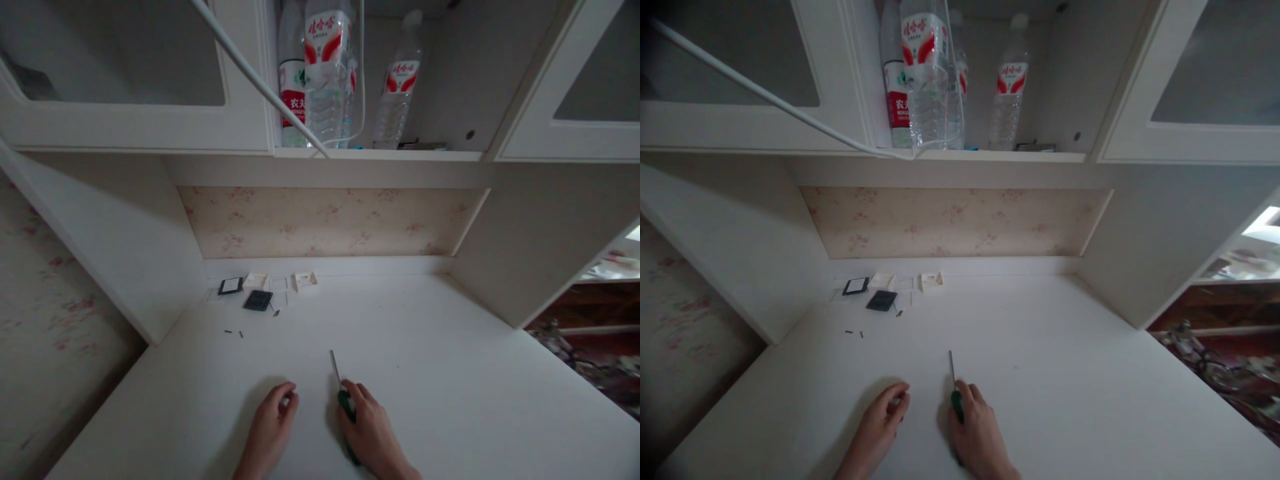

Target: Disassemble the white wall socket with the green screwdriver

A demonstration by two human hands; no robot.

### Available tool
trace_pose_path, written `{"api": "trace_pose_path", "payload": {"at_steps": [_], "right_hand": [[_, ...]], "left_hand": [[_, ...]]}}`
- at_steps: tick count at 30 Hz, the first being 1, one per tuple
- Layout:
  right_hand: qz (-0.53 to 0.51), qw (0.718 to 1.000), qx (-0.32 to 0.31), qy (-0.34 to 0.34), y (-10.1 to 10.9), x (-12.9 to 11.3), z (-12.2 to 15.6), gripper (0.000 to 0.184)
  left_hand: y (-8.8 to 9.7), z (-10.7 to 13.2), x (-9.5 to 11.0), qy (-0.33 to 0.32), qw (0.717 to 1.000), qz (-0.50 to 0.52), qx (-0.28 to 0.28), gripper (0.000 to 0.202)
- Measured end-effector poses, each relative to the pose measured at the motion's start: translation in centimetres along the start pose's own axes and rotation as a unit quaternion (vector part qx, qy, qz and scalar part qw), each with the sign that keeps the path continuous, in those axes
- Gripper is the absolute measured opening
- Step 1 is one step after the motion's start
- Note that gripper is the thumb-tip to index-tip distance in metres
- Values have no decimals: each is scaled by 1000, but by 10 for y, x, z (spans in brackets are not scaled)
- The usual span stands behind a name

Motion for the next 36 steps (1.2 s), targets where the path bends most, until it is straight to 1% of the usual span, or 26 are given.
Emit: {"api": "trace_pose_path", "payload": {"at_steps": [2, 4, 5, 7, 9, 10, 11, 13, 14, 15, 16, 17, 19, 20, 21, 23, 26, 30, 33, 36], "right_hand": [[-93, 995, -7, -47, -12, -15, 2, 35], [-210, 973, -50, -85, -24, -36, 6, 34], [-257, 961, -63, -83, -27, -46, 9, 39], [-319, 940, -104, -63, -28, -66, 17, 52], [-334, 931, -145, -24, -23, -78, 25, 57], [-323, 934, -153, -4, -19, -79, 27, 55], [-304, 941, -148, 15, -15, -78, 29, 53], [-257, 960, -111, 28, -7, -66, 29, 45], [-237, 967, -87, 22, -4, -56, 28, 42], [-219, 973, -69, 14, -2, -45, 28, 39], [-201, 978, -50, 7, -1, -33, 27, 37], [-182, 983, -35, 7, -1, -22, 26, 36], [-155, 988, -12, 12, -2, -4, 26, 34], [-149, 989, -7, 17, -3, 1, 26, 34], [-147, 989, -3, 22, -5, 5, 26, 34], [-147, 989, -1, 32, -7, 6, 27, 33], [-147, 988, 0, 40, -10, 1, 28, 30], [-149, 988, -1, 43, -9, -1, 29, 29], [-150, 988, -3, 45, -9, 1, 29, 29], [-149, 988, -5, 45, -9, 1, 30, 30]], "left_hand": [[-7, 23, 4, 33, 999, 16, -15, 56], [-9, 38, 14, 43, 998, 45, -23, 63], [-8, 43, 19, 47, 997, 62, -25, 65], [-2, 49, 25, 67, 993, 92, -29, 66], [9, 49, 26, 94, 990, 100, -34, 67], [16, 47, 23, 100, 991, 86, -29, 68], [26, 44, 19, 92, 994, 59, -14, 68], [51, 32, 7, 38, 997, -41, 57, 65], [66, 24, 1, -18, 989, -96, 109, 57], [82, 17, -6, -80, 971, -156, 161, 50], [97, 10, -12, -128, 947, -218, 198, 45], [112, 4, -19, -161, 920, -280, 222, 42], [136, -5, -29, -211, 870, -380, 233, 41], [146, -8, -33, -228, 844, -423, 238, 40], [154, -10, -35, -244, 824, -455, 234, 39], [165, -11, -35, -256, 805, -484, 227, 36], [171, -10, -30, -250, 784, -522, 223, 33], [170, -8, -24, -227, 749, -572, 244, 34], [167, -8, -24, -219, 729, -597, 254, 37], [166, -9, -28, -217, 714, -607, 274, 44]]}}
Point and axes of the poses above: each hand's wrist, its own z-axis away from the middle knuckle, its own y-axis out of the back of the hand, x = y × z, the point moved 2 cm from there along -z, towards the middle knuckle, and after that the axes turned 13 degrees about x, right-handed, at the moved point
